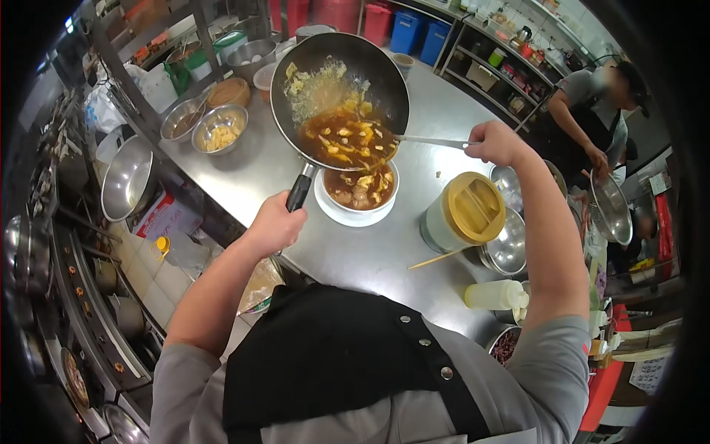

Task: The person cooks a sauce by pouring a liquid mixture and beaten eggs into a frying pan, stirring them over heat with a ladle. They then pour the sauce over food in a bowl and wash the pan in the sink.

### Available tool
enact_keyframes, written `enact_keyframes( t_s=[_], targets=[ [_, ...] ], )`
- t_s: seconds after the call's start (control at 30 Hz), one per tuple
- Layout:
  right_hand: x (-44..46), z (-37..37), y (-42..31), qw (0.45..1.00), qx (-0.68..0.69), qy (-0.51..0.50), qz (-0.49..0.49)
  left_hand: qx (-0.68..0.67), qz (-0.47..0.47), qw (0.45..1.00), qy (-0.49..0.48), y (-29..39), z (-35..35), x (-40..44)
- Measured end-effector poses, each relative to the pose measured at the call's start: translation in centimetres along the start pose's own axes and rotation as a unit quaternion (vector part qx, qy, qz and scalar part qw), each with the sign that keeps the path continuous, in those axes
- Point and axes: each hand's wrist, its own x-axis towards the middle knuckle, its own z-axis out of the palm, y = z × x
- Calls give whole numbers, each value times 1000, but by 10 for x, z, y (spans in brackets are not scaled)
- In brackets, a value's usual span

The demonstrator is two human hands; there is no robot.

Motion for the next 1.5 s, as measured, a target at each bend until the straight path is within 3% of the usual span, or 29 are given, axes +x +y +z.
enact_keyframes(
  t_s=[0.63,0.93,1.37,1.5],
  targets=[
    [-18,-8,20,998,37,1,-45,-29,-11,1000,-3,5,-3,4],
    [-38,-23,13,994,-36,51,-93,-61,-15,998,-18,17,-3,-7],
    [-45,-33,27,991,15,97,-96,-20,2,1000,-18,14,-6,-6],
    [-28,-24,28,984,-55,146,-87,-21,-11,1000,-8,16,-3,-14]
  ],
)
